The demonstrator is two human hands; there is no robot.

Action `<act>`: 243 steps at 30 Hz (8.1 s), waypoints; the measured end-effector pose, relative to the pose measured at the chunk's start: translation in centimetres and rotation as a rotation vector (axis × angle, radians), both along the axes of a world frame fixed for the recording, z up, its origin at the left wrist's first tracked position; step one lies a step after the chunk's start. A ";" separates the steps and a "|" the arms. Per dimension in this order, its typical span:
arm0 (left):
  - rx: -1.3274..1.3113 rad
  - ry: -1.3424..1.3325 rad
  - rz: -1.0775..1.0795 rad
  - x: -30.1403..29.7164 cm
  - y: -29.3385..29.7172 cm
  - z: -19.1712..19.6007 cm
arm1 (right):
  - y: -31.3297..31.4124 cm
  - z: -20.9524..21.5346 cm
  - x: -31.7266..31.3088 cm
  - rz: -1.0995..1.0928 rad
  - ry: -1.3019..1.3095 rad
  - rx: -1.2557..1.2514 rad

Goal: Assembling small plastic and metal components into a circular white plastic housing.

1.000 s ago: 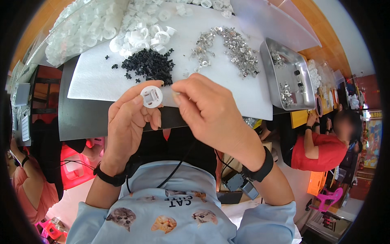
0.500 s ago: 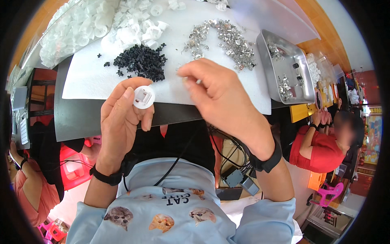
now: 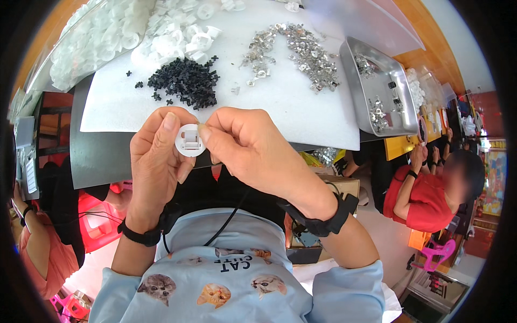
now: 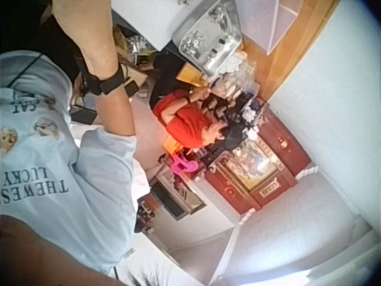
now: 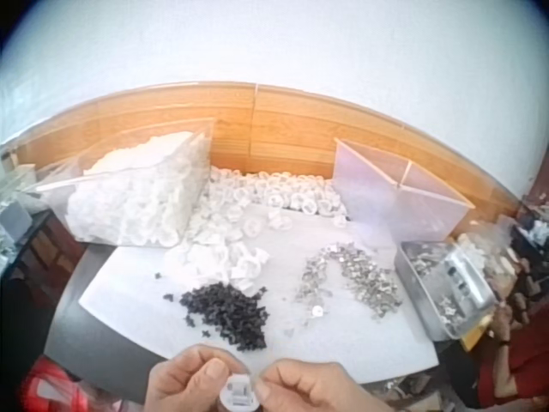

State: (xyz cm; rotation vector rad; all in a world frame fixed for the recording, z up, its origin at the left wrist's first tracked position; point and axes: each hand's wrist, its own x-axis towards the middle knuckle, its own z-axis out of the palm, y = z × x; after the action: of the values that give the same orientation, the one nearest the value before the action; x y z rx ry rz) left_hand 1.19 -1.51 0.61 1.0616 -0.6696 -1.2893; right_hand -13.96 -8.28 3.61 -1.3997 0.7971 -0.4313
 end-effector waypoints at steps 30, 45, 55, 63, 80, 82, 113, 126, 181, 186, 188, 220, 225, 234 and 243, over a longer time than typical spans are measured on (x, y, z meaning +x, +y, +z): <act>-0.181 -0.060 -0.097 0.3 0.9 -1.4 | -5.4 -1.8 0.0 -0.059 0.671 -1.069; -0.139 -0.038 -0.051 0.1 0.6 -1.0 | -5.2 -2.1 0.3 -0.052 0.705 -1.197; -0.131 -0.045 -0.039 0.2 0.5 -1.1 | -4.1 -1.7 -0.3 0.051 0.625 -1.407; -0.143 -0.042 -0.040 0.3 0.5 -1.1 | -5.3 -1.2 0.5 0.039 0.655 -1.095; -0.138 0.001 -0.020 0.3 0.6 -1.1 | -4.4 -0.8 -0.2 0.092 0.624 -1.113; -0.128 -0.020 -0.023 0.3 0.6 -1.0 | -4.1 -0.7 -0.4 0.054 0.551 -1.036; -0.093 0.007 -0.102 0.6 0.7 -0.6 | 0.0 -0.3 -0.4 0.134 0.041 -1.184; -0.089 0.083 -0.111 0.8 0.6 -0.6 | -0.1 0.2 -0.3 0.156 -0.009 -0.972; -0.261 -0.247 0.046 -0.5 0.8 -1.9 | 2.1 -2.2 1.4 -0.215 -0.069 -0.532; -0.321 -0.452 0.095 -0.7 0.9 -1.7 | 2.0 -1.9 1.5 -0.205 -0.082 -0.387; -0.321 -0.477 0.103 -0.7 0.9 -1.8 | 2.0 -1.9 1.4 -0.199 -0.104 -0.376; -0.278 0.089 0.140 0.4 0.9 -1.7 | -4.1 1.0 -0.3 0.172 0.418 -0.982; -0.266 0.125 0.148 0.4 0.8 -1.8 | -4.6 -0.3 0.9 0.238 0.462 -1.056; -0.251 0.134 0.131 0.5 0.7 -1.7 | -4.1 0.9 0.4 0.248 0.514 -1.057; -0.271 0.131 0.137 0.5 0.6 -1.9 | -3.8 0.9 0.0 0.279 0.596 -1.101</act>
State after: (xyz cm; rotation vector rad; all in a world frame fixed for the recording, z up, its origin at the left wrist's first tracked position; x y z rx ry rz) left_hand 1.72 -0.91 -1.27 0.7806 -0.6406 -1.1041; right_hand -13.95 -12.07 4.53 -2.7142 0.8391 -0.2159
